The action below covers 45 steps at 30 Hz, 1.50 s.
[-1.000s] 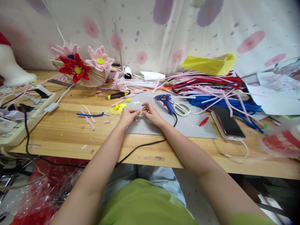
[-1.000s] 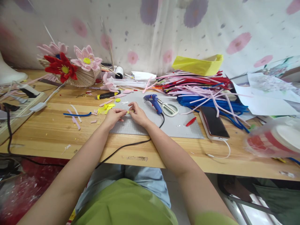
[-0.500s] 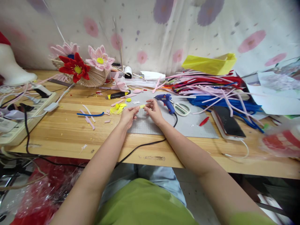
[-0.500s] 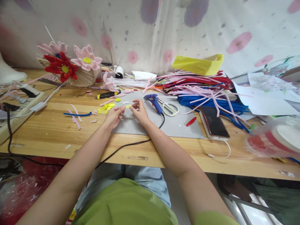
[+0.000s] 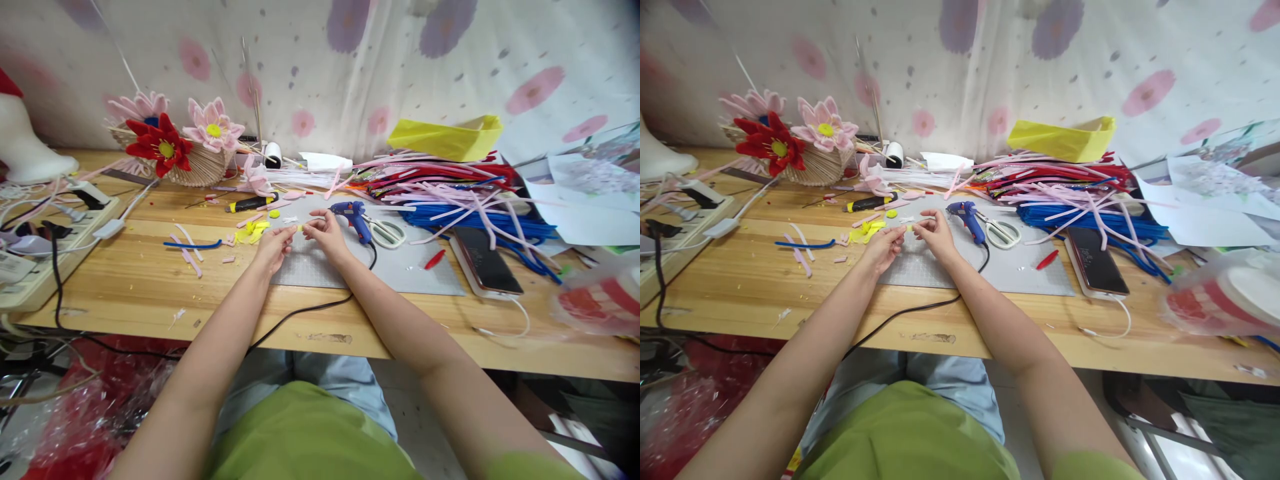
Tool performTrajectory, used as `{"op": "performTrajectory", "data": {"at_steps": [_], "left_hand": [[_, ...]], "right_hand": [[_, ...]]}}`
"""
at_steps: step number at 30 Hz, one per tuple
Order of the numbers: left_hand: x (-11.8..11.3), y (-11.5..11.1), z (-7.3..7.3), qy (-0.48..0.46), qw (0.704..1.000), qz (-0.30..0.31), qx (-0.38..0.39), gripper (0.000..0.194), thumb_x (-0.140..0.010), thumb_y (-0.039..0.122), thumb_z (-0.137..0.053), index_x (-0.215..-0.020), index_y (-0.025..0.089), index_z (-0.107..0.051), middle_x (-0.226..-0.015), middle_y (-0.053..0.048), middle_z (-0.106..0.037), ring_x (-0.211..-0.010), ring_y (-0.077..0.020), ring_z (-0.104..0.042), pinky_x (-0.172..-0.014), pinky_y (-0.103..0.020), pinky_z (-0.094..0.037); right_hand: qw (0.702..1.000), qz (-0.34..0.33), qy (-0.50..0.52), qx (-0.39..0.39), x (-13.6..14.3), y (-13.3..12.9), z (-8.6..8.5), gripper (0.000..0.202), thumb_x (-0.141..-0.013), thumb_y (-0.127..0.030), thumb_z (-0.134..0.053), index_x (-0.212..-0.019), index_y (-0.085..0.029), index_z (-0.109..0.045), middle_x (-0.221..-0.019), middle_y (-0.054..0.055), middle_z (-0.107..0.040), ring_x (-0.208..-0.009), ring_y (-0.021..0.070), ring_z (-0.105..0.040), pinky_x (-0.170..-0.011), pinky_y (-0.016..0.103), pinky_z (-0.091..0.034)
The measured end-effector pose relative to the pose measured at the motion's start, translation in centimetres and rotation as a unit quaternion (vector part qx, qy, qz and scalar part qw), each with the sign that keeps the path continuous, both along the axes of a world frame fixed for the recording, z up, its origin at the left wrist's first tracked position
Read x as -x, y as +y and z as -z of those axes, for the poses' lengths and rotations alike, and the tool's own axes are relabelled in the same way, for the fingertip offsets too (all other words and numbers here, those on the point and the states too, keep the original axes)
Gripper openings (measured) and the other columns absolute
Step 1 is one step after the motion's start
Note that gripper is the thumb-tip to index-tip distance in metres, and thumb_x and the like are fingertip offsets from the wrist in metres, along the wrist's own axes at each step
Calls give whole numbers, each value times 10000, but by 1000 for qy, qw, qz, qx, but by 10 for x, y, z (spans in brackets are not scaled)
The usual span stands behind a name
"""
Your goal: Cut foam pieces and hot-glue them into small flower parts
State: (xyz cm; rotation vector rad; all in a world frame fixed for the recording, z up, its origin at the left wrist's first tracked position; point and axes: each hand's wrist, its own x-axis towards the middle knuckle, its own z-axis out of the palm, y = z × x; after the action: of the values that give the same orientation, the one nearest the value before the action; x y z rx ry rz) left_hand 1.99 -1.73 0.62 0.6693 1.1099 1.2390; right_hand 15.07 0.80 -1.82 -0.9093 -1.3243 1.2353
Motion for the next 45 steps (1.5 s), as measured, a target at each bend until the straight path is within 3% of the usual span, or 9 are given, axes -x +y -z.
{"op": "performTrajectory", "data": {"at_steps": [8,15,28,37,42,45], "left_hand": [[6,1,-5,-22,998,32,45,424,-611,517,-737,-716,117,-641,-622,-2,-549,-485,-28,-432,-381,-149,-298],[1,0,1,18,1000,10,-4,348,-451,307,-851,-616,111,-616,-545,41,-505,-450,-7,-380,-356,-123,-261],[3,3,-4,-55,998,5,37,171,-599,91,-766,-586,75,-596,-476,62,-419,-389,28,-292,-323,-92,-173],[4,5,-6,-96,993,18,66,165,-673,50,-711,-611,87,-562,-500,58,-444,-365,31,-277,-299,-86,-159],[4,9,-2,-193,980,3,52,301,-689,42,-698,-544,127,-448,-472,77,-395,-365,21,-293,-317,-92,-189],[3,10,-1,-248,968,-18,43,287,-703,54,-693,-564,135,-456,-485,75,-421,-389,15,-350,-358,-91,-258]], "right_hand": [[1000,15,0,8,-3,2,1,426,-656,-382,-652,-954,-238,-383,-709,-62,-564,-669,104,-575,-635,263,-489],[1000,-7,20,10,-3,-1,0,399,-644,-334,-664,-935,-233,-411,-685,-67,-572,-636,90,-559,-587,234,-463],[1000,-3,15,8,1,-2,-1,395,-633,-326,-675,-923,-231,-424,-682,-65,-575,-625,90,-539,-550,220,-445],[1000,-14,5,1,4,-3,-1,398,-638,-340,-675,-930,-239,-425,-701,-60,-582,-634,95,-534,-523,213,-445],[999,-28,36,17,6,-4,-2,456,-617,-362,-713,-945,-244,-420,-764,-53,-594,-702,100,-576,-654,262,-511],[998,-40,44,34,7,-6,-4,467,-613,-356,-723,-952,-244,-422,-812,-38,-613,-759,108,-597,-769,307,-517]]}}
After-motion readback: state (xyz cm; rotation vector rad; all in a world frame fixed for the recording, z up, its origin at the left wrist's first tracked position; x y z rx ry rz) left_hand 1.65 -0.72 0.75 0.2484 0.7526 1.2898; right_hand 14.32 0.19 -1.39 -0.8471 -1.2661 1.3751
